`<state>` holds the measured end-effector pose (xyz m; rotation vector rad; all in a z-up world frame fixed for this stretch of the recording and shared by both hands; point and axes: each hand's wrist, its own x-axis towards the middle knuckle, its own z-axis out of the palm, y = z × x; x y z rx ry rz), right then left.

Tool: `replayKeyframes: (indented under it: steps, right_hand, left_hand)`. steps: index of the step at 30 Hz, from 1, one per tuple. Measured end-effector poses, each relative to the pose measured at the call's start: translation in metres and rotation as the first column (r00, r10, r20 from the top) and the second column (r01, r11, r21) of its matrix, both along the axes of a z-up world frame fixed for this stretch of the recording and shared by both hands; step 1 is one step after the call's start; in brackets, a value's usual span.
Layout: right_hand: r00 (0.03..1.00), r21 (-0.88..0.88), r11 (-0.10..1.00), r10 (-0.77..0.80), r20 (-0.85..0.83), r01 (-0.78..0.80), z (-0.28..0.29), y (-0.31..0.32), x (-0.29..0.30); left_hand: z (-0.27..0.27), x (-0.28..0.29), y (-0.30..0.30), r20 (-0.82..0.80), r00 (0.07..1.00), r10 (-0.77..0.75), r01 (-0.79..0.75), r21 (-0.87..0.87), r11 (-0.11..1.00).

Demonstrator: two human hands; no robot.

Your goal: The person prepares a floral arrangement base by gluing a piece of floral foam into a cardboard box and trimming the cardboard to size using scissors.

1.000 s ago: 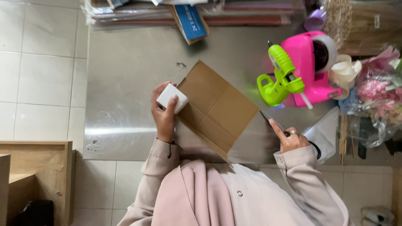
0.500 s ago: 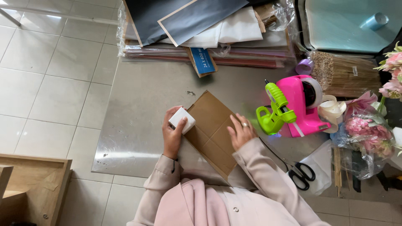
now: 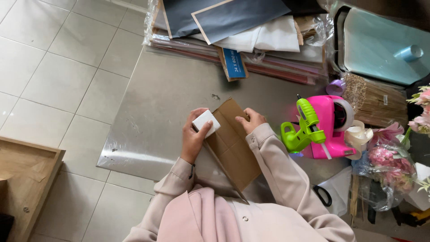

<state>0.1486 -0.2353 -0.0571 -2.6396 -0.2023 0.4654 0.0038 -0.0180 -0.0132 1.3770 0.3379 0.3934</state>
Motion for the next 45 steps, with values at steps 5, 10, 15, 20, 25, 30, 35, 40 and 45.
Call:
replayKeyframes:
  steps: [5,10,15,20,25,30,35,40,45]
  right_hand:
    - [0.999,0.063,0.998,-0.020,0.028,0.018,0.014,0.004,-0.018]
    - [0.999,0.109,0.994,0.016,-0.029,-0.013,0.064,0.029,-0.052]
    - [0.999,0.130,0.990,0.046,0.011,-0.047,0.070,0.036,-0.067]
    - [0.997,0.148,0.987,0.064,0.034,-0.068,0.086,0.036,-0.071]
    - [0.991,0.111,0.989,0.086,0.107,-0.098,0.088,0.035,-0.077]
    - [0.984,0.106,0.986,0.111,0.142,-0.127,0.089,0.035,-0.083]
    - [0.973,0.165,0.968,0.160,0.168,-0.187,0.093,0.030,-0.080]
    - [0.967,0.358,0.898,0.230,0.111,-0.255,0.157,0.034,-0.091]
    - [0.950,0.510,0.804,0.220,0.221,-0.305,0.179,0.024,-0.097]
  left_hand:
    - [0.009,0.000,0.000,-0.024,1.000,-0.001,0.001,0.012,1.000]
    - [0.016,0.001,0.001,-0.041,0.999,-0.005,0.006,0.033,0.999]
    - [0.017,0.002,0.000,-0.060,0.998,0.021,-0.021,0.002,1.000]
    - [0.027,0.002,-0.001,0.025,0.998,0.057,-0.059,0.092,0.994]
    - [0.036,0.005,-0.005,0.057,0.998,0.001,-0.007,0.108,0.994]
    - [0.034,0.007,-0.005,0.009,1.000,0.024,-0.025,0.154,0.988]
    - [0.054,0.009,-0.011,0.001,0.994,0.113,-0.109,0.274,0.955]
    - [0.099,0.003,-0.018,0.059,0.982,0.180,-0.188,0.449,0.873]
    - [0.151,-0.005,-0.027,0.198,0.961,0.192,-0.275,0.694,0.666]
